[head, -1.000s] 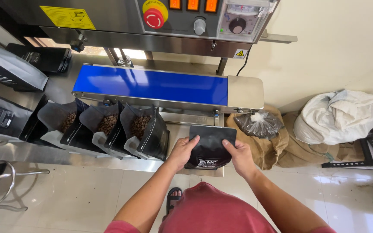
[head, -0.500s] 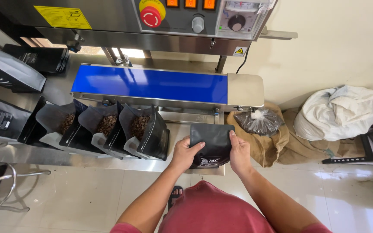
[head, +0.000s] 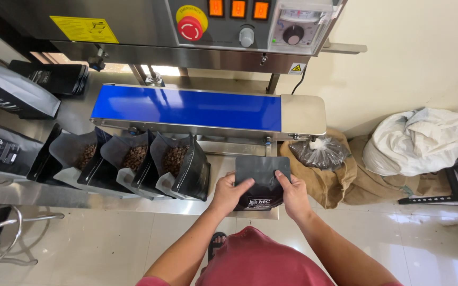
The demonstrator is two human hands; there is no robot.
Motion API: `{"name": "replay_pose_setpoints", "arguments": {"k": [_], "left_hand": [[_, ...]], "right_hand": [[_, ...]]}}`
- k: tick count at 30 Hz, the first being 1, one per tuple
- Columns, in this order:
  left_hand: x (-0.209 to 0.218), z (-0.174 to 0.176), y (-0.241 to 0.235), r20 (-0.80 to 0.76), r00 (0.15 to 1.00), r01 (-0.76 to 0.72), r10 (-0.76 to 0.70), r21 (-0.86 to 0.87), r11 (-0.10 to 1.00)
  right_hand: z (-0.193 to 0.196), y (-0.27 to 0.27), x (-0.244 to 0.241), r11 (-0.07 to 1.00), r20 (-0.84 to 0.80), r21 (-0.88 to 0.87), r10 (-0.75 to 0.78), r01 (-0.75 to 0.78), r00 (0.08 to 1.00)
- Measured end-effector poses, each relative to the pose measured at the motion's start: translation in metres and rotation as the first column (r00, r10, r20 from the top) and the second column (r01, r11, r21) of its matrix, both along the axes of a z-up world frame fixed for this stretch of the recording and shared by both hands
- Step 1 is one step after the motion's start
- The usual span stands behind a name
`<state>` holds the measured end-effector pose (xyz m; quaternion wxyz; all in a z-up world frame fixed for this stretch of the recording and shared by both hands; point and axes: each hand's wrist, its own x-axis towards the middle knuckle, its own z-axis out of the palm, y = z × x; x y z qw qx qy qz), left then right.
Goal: Sealing bags of coffee beans using a continuous band sealer machine
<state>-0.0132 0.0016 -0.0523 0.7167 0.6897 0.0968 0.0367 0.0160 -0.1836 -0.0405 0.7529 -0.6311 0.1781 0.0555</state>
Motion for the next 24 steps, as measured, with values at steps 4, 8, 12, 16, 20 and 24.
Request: {"name": "replay_pose_setpoints", "arguments": {"k": [4,8,12,16,20,24], "left_hand": [[0.001,-0.005,-0.003,0.038,0.998,0.035,-0.041,0.128,0.991],[0.008,-0.01,-0.007,-0.028,1.0,0.005,-0.005,-0.018,1.0],[0.02,-0.009,-0.001,-0.181,0.983,0.009,-0.02,-0.064,0.998],[0.039,-0.038,0.015,-0.138,0.988,0.081,-0.066,0.106,0.991],[0.036,0.032,0.003,-0.133,0.99,0.047,-0.056,-0.071,0.996],[0.046,0.009,-0.002,-0.128,0.992,-0.003,-0.014,-0.133,0.991]], "right_hand": [[-0.002,-0.006,0.004,0.999,-0.007,-0.043,-0.013,0.013,1.0],[0.022,-0.007,0.027,0.958,0.064,-0.278,0.091,-0.069,0.994],[0.019,-0.005,0.039,0.952,0.029,-0.278,0.141,-0.128,0.99],[-0.003,-0.01,0.044,0.978,0.046,-0.2,0.072,-0.061,0.996],[-0.019,-0.016,0.049,0.995,0.061,-0.076,0.066,-0.061,0.996],[-0.041,-0.02,0.057,1.0,0.115,0.004,0.03,-0.031,0.993]]}}
